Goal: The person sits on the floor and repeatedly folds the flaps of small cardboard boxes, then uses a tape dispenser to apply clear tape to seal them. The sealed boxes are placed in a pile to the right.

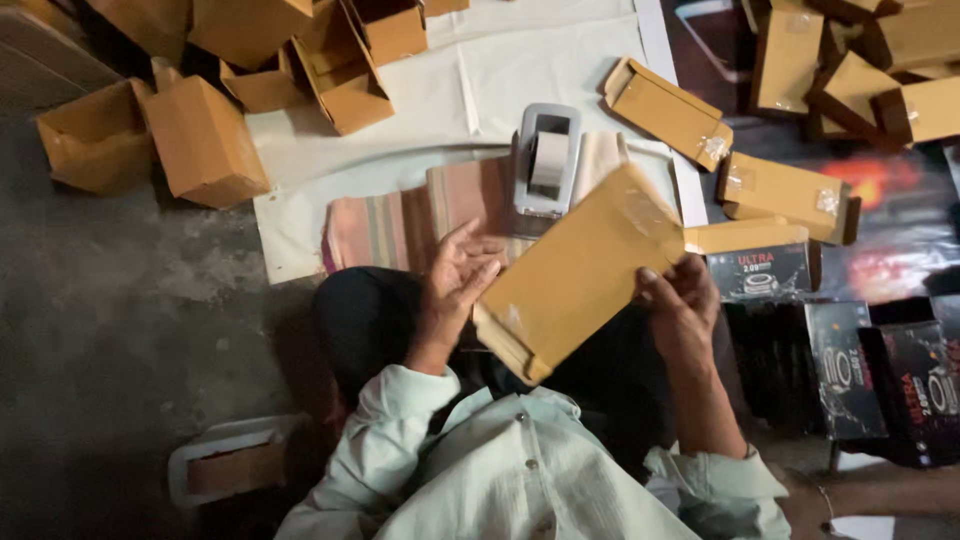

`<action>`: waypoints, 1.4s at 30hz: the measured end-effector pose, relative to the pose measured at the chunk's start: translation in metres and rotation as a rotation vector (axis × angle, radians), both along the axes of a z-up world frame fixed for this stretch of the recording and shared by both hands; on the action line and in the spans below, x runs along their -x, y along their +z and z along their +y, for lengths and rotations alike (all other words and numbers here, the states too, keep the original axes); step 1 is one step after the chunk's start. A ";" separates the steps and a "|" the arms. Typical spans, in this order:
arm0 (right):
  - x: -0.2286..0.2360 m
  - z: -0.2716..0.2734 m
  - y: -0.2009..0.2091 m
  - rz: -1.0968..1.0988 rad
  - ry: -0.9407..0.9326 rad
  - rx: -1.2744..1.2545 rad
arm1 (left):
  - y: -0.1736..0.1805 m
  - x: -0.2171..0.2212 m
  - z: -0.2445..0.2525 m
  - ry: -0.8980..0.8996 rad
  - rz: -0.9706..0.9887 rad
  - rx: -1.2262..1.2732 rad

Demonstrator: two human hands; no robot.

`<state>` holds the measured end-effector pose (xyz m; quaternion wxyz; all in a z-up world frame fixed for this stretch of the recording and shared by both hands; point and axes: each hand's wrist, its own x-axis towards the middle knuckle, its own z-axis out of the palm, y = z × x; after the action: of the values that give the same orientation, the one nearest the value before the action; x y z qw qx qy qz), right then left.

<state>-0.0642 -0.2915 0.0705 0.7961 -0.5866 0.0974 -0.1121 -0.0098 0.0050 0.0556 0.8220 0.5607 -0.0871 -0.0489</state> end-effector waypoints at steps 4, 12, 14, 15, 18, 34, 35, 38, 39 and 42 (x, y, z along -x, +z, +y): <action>-0.007 0.012 -0.004 -0.031 0.101 -0.013 | 0.016 0.011 0.007 -0.075 -0.177 -0.583; 0.022 0.081 -0.032 -0.038 0.022 -0.009 | 0.025 0.061 -0.045 -0.029 -0.441 -0.529; 0.024 0.077 -0.040 -0.097 0.048 0.042 | 0.026 0.063 -0.044 -0.088 -0.374 -0.508; 0.023 0.075 -0.043 -0.127 0.062 0.066 | 0.027 0.065 -0.044 -0.096 -0.384 -0.500; 0.001 0.070 -0.046 -0.022 0.060 -0.235 | 0.034 0.066 -0.051 -0.147 -0.482 -0.508; -0.005 0.058 -0.073 0.096 -0.006 -0.356 | -0.012 0.053 -0.054 0.241 0.014 -0.503; 0.000 0.057 -0.071 0.084 0.018 -0.331 | -0.014 0.048 -0.049 0.218 0.052 -0.498; 0.021 0.065 -0.065 -0.057 0.145 -0.045 | -0.016 0.048 -0.039 0.140 -0.069 -0.389; 0.024 0.070 -0.062 -0.132 0.199 0.087 | -0.014 0.047 -0.038 0.099 -0.095 -0.318; 0.027 0.086 -0.054 -0.029 0.205 0.351 | -0.002 0.050 -0.039 0.009 -0.178 -0.243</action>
<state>-0.0916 -0.2058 0.0166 0.6903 -0.7215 0.0048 -0.0538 -0.0598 -0.0338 0.0535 0.7372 0.6586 -0.1506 -0.0052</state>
